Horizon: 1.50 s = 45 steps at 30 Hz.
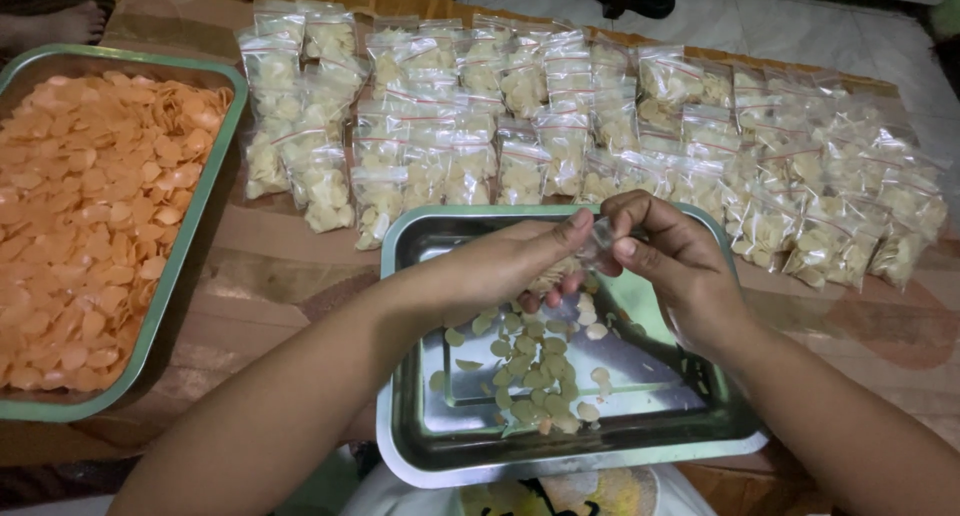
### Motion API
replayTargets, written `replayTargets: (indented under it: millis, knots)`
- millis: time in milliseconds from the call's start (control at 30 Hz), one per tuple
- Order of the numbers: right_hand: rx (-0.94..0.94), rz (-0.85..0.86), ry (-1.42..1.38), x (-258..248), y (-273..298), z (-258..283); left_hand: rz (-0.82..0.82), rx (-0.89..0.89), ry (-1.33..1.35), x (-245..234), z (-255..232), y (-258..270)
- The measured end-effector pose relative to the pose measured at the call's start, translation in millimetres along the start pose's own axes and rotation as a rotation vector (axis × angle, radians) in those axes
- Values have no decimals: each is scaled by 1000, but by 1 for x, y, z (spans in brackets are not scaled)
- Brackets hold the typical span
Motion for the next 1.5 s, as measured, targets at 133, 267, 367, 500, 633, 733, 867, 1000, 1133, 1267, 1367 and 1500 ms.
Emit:
replayTargets:
  millis: [133, 267, 367, 500, 633, 733, 867, 1000, 1133, 1267, 1367, 1500]
  knots:
    - [-19, 7, 2, 5, -2, 11, -7, 12, 7, 1, -2, 1]
    - [-107, 73, 267, 7, -4, 17, -14, 3, 49, -1, 2, -3]
    - [-146, 116, 327, 3, -3, 13, -7, 12, 52, -1, 8, -6]
    - [-161, 141, 309, 0, -3, 13, 56, 44, 17, -1, 14, -12]
    - [-165, 143, 368, 3, -2, 17, 78, 106, 12, 0, 18, -13]
    - [-170, 135, 361, 3, -2, 16, 73, 124, 15, -3, 16, -12]
    - [-77, -51, 271, 1, -1, 13, 5, 176, 10, -11, 13, -10]
    - [-76, 144, 645, -7, -4, -7, -160, 259, 116, -24, 9, -8]
    - [-104, 451, 1020, 24, -4, 14, -216, 285, 184, -30, 19, -19]
    - [-230, 520, 1229, 24, -3, 11, -274, 266, 241, -29, 27, -25]
    - [-266, 502, 1228, 25, -6, 13, -296, 244, 233, -29, 23, -23]
    - [-252, 503, 1135, 26, -5, 13, -300, 221, 213, -27, 22, -20]
Point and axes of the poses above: each hand's wrist, its own y-axis away from the middle knuckle, its own x-axis out of the palm, z = x × y, the point moved 2 cm from there along -y, towards the middle knuckle, and after that the axes turned 4 degrees about -x, right-handed, at the moved point
